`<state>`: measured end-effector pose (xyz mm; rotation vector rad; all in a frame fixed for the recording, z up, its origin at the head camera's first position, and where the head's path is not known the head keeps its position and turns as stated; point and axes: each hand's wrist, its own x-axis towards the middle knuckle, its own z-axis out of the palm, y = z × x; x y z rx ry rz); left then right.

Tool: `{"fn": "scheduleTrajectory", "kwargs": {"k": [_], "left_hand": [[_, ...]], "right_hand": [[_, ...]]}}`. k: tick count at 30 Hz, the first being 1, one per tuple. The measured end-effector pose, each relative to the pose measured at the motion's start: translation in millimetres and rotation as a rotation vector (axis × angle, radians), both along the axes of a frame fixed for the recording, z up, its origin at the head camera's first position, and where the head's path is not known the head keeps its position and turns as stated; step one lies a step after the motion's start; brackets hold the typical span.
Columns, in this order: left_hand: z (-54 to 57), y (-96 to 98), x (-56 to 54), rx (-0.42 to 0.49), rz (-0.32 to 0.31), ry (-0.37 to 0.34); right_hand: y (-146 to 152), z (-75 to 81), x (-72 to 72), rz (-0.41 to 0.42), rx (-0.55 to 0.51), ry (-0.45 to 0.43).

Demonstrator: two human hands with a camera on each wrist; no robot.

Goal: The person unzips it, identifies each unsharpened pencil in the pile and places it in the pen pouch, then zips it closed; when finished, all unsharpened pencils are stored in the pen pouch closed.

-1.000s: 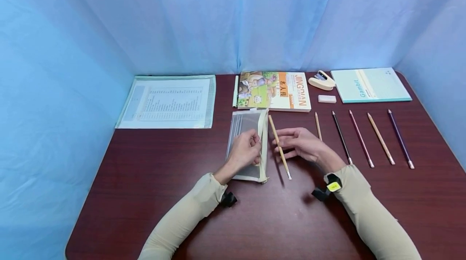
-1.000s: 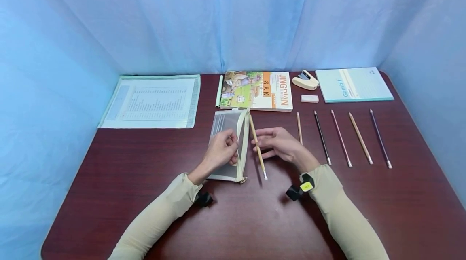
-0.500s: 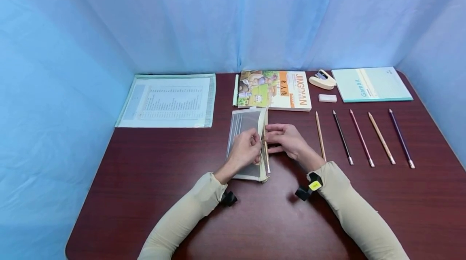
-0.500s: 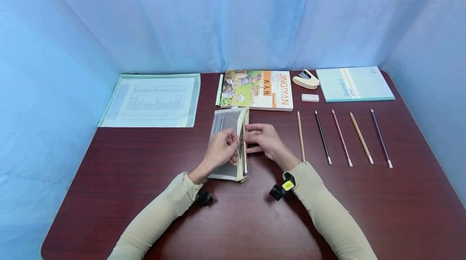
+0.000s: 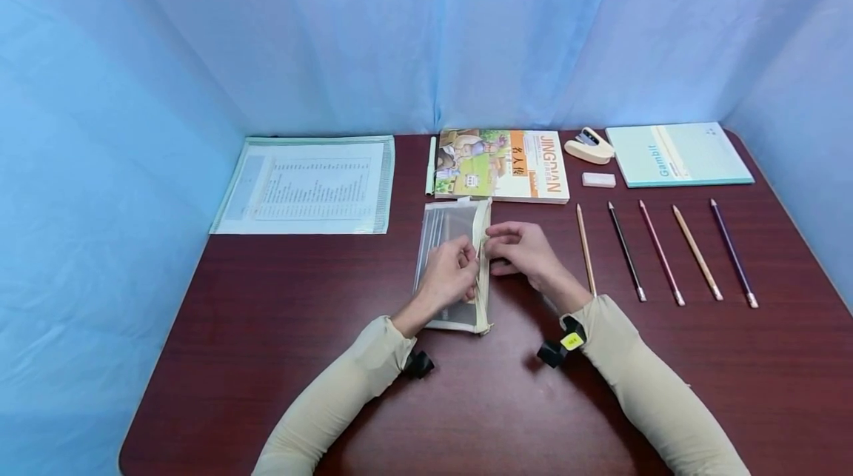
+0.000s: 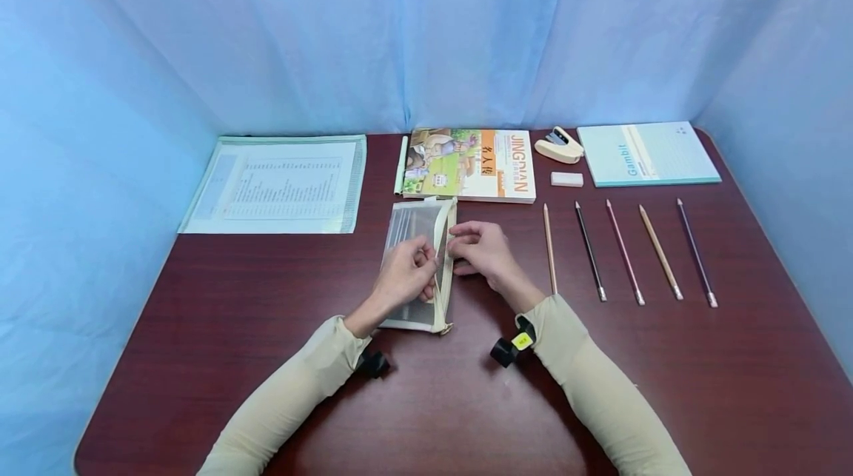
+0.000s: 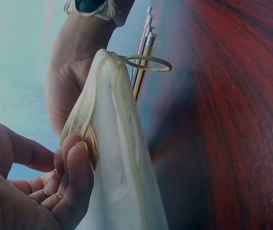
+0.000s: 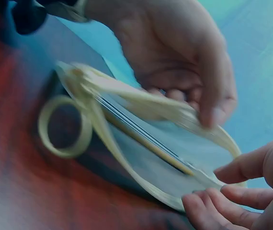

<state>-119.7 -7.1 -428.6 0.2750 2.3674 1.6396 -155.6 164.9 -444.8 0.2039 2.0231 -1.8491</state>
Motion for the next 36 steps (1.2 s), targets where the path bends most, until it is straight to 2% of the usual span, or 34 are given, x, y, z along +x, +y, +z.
{"fn": "scheduleTrajectory", "kwargs": {"k": [6,13,21,24,26,29,31,36], "left_hand": [[-1.5,0.2,0.9,-0.006,-0.001,0.023],[-0.2,-1.7,1.3,-0.026,-0.033,0.022],[0.1,-1.5,1.0,-0.130,-0.184,0.027],[-0.2,-2.2,1.2,-0.218,-0.235,0.076],[0.1,-5.3,2.2,-0.294,-0.278,0.135],[2.9,-15.0,7.0,-0.383,-0.360,0.191],[6.8,-24.3,12.9,-0.403,-0.421,0.156],[18.7,-49.5,33.7,-0.374,-0.539,-0.087]], "right_hand": [[17.0,2.3,-21.4,-0.061,0.116,0.001],[13.9,1.2,-43.6,-0.018,0.153,-0.019],[10.7,-3.3,-49.3,-0.053,0.208,0.006],[15.1,-8.7,-46.8,-0.096,0.214,0.021],[17.6,-11.5,-44.5,-0.123,0.219,0.040],[20.5,-13.2,-40.2,-0.161,0.264,0.070],[22.3,-12.9,-37.1,-0.180,0.322,0.098],[27.6,-11.3,-31.0,-0.217,0.432,0.157]]}}
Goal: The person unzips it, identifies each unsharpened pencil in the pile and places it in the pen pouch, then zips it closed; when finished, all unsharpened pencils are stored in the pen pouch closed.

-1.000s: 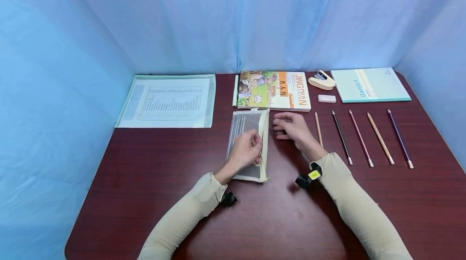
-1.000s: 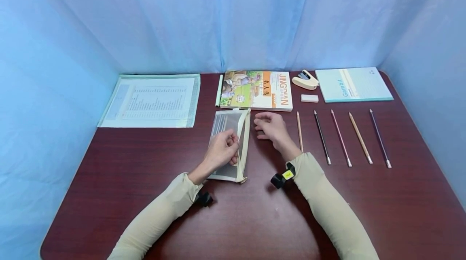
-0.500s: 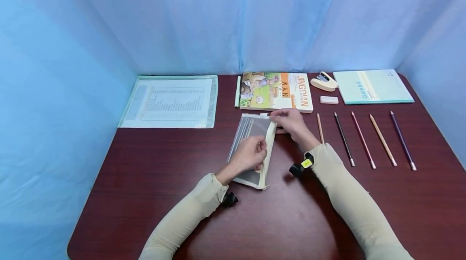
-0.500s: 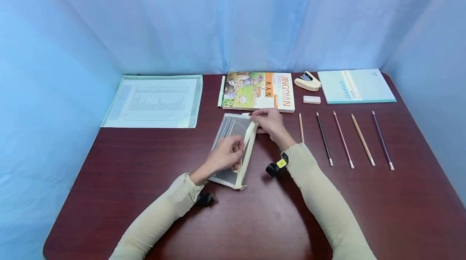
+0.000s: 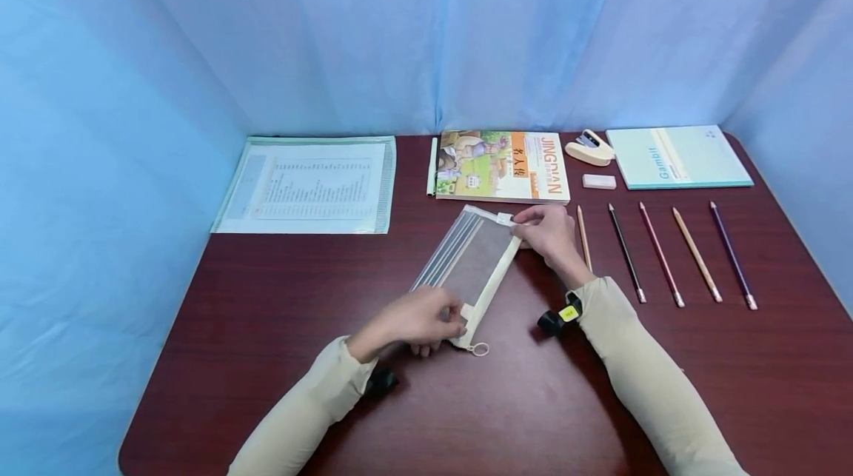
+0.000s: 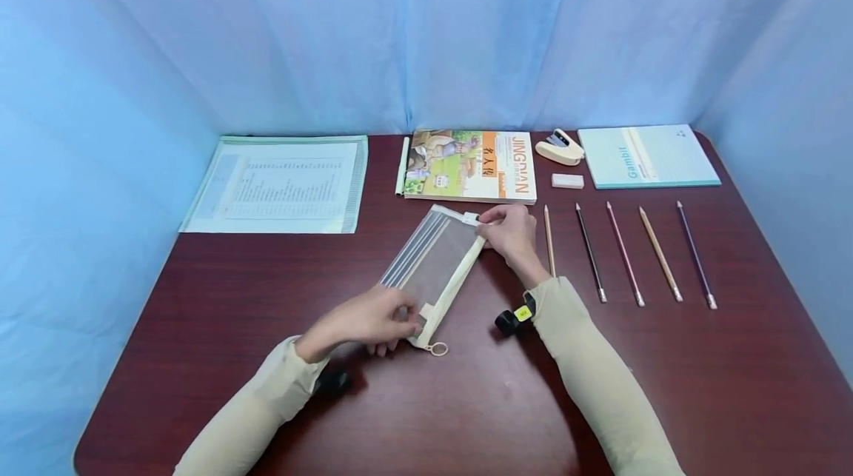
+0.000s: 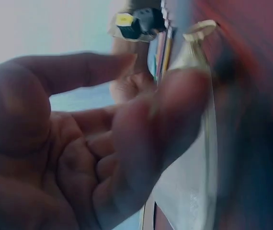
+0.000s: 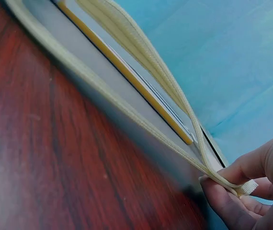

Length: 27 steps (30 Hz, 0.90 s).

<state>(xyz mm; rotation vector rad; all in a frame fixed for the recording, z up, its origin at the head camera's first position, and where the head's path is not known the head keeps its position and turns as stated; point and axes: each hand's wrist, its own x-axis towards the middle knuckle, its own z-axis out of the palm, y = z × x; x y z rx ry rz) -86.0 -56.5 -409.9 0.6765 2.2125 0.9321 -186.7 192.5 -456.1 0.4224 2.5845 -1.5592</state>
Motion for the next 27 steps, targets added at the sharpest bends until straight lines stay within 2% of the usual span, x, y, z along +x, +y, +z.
{"fn": "scheduleTrajectory", "kwargs": {"k": [5,10,13,19,27], "left_hand": [[1.0,-14.7,14.3,0.048,-0.018,-0.148],[-5.0,-25.5,13.9,0.158,0.043,-0.271],[-6.8,-34.0,10.4,0.208,0.108,-0.330],[-12.8,-50.3,-0.3,0.320,0.289,-0.428],[-27.2,-60.7,-23.4,0.461,0.497,-0.435]], "right_hand": [[5.3,0.7,4.9,-0.019,-0.034,-0.003],[10.8,0.9,11.5,-0.012,-0.057,-0.018],[14.7,1.2,17.6,-0.004,-0.023,-0.014],[23.5,2.4,29.9,0.044,0.094,0.021],[31.4,3.9,41.8,0.161,0.292,0.079]]}}
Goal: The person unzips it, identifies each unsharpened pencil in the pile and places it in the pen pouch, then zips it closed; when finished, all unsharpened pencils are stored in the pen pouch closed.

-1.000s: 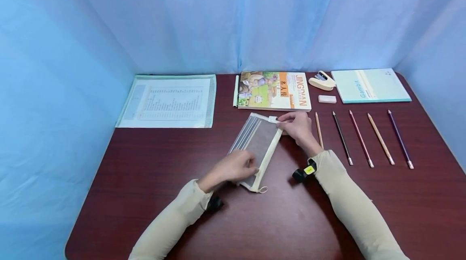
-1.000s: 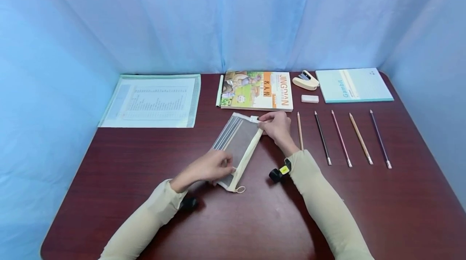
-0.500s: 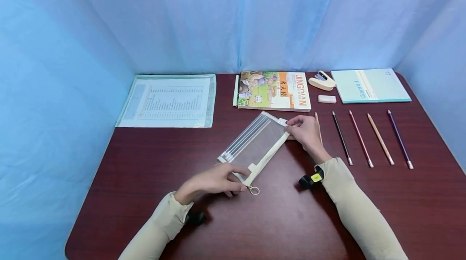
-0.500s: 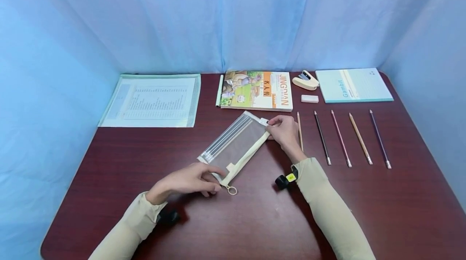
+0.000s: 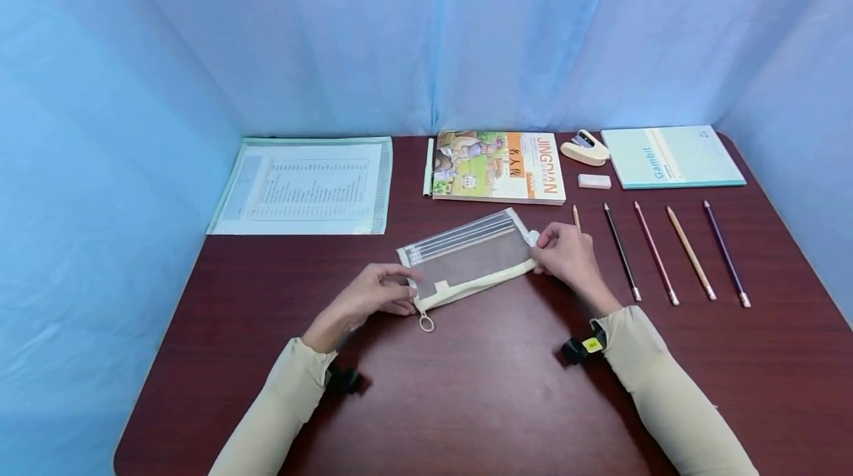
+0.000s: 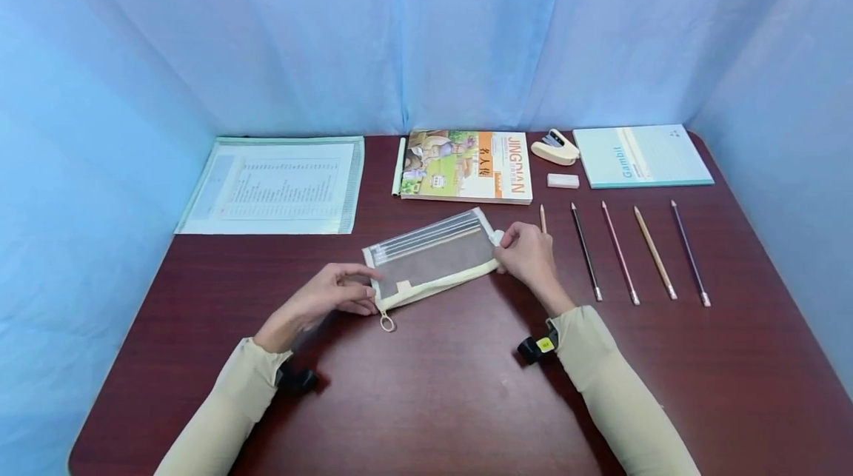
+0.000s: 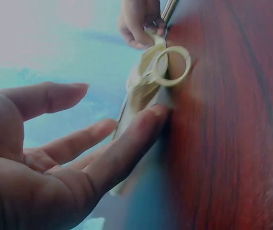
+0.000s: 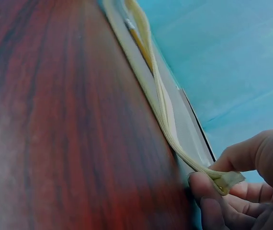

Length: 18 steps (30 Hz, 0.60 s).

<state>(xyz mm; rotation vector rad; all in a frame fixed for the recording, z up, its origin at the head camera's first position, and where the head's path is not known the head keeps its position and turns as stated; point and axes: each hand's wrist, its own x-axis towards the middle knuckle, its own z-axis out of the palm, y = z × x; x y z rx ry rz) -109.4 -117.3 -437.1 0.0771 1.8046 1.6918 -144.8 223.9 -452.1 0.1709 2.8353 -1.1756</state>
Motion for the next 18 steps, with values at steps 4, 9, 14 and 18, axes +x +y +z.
{"fn": "scheduleTrajectory", "kwargs": {"k": [4,9,14,18], "left_hand": [[-8.8,-0.8,-13.3,0.062,0.081,-0.001],[-14.1,2.9,-29.9,0.074,0.130,0.010],[-19.3,3.0,-40.8,0.077,0.148,-0.002],[-21.9,2.9,-44.5,0.087,0.150,-0.016]], "right_hand": [[-1.9,1.2,3.8,0.036,0.118,0.049],[-4.6,4.8,7.5,0.037,0.268,0.080],[-8.0,8.3,8.7,0.050,0.384,0.057],[-11.3,15.3,11.1,0.074,0.484,0.044]]}}
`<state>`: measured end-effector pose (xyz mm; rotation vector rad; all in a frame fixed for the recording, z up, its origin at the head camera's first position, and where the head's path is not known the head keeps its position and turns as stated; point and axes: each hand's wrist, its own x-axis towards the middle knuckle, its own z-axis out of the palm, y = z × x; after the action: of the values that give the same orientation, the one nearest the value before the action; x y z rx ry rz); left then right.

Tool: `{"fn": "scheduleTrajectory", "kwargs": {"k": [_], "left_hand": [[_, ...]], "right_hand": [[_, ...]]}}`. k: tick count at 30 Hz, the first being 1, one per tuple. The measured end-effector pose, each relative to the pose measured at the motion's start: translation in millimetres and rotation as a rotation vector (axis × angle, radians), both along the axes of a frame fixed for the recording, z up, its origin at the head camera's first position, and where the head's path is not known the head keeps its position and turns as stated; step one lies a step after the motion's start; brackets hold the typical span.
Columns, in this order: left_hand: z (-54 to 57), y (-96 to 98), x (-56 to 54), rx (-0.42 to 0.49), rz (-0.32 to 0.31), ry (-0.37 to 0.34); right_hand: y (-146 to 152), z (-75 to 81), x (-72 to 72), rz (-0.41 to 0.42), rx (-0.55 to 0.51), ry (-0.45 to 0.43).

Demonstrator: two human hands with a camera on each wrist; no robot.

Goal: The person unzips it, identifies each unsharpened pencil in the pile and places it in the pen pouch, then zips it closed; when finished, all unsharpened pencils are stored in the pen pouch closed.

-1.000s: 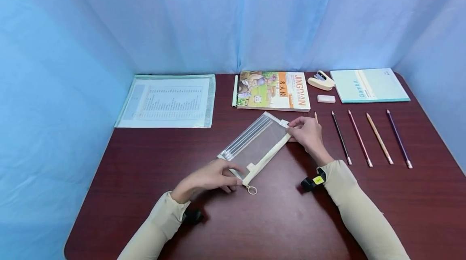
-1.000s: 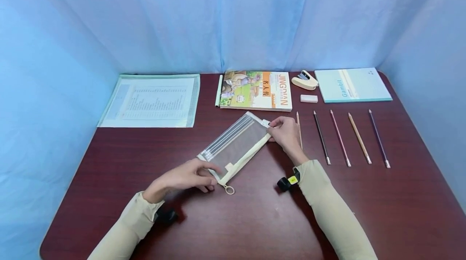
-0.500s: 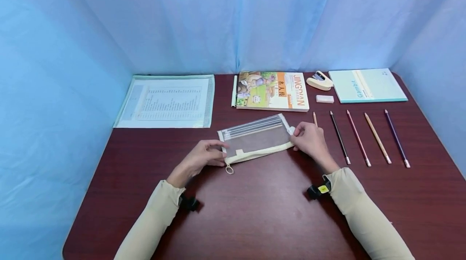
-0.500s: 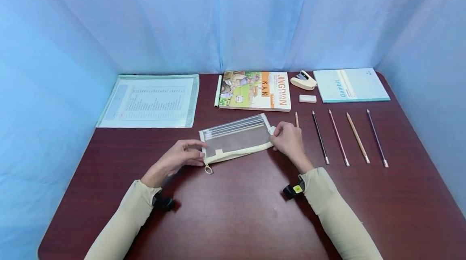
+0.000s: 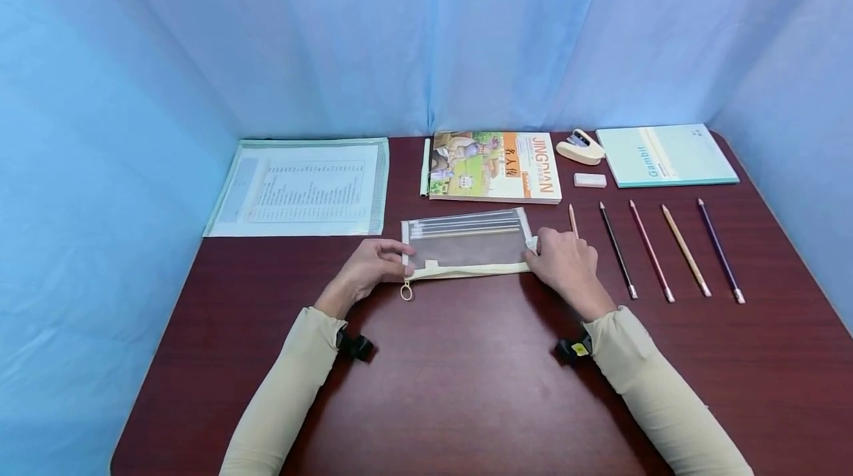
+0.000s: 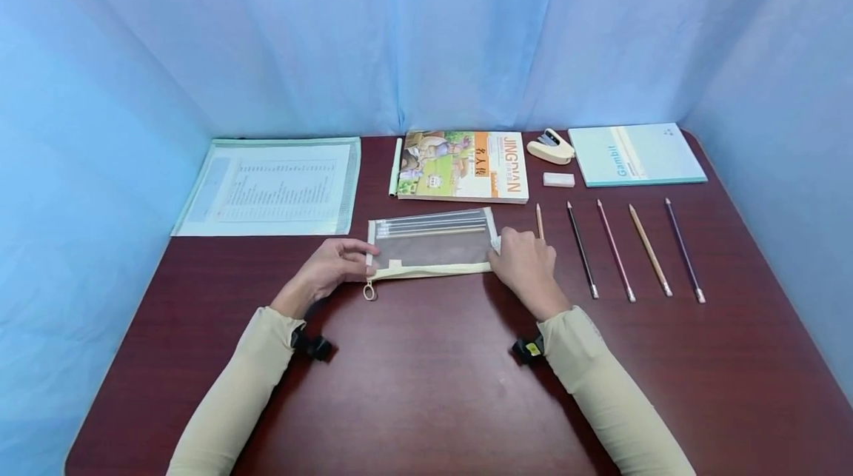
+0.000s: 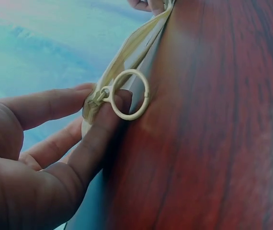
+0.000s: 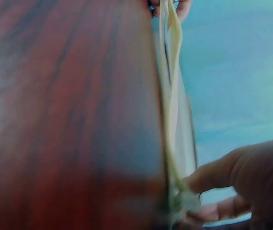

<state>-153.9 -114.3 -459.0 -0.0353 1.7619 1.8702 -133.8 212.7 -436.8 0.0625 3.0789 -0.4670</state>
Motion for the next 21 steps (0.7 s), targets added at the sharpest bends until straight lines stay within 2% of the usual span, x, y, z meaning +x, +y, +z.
{"fn": "scheduleTrajectory", "kwargs": {"k": [3,6,8,10,14,17,21], "left_hand": [[-1.6,-1.0,-0.7,-0.001,0.001,-0.001],[-2.6,-1.7,-1.1,-0.019,0.012,0.008],[-2.9,-0.9,-1.7,-0.024,0.024,0.011],[-3.0,-0.4,-2.1,-0.026,0.038,0.008],[-3.2,0.7,-2.0,-0.017,0.059,-0.012],[-4.2,1.7,-1.8,-0.010,0.071,-0.026],[-5.2,2.9,-1.1,-0.006,0.087,-0.045]], "right_hand": [[-10.7,6.1,4.5,0.028,0.053,0.075],[-31.1,12.7,12.8,0.091,0.043,0.126],[-48.8,16.5,19.8,0.157,-0.012,0.081],[-67.9,15.8,25.2,0.251,-0.111,0.000],[-104.8,2.2,31.2,0.401,-0.333,-0.152],[-127.4,-8.8,32.6,0.408,-0.392,-0.181],[-149.4,-13.5,32.0,0.332,-0.350,-0.141]]}}
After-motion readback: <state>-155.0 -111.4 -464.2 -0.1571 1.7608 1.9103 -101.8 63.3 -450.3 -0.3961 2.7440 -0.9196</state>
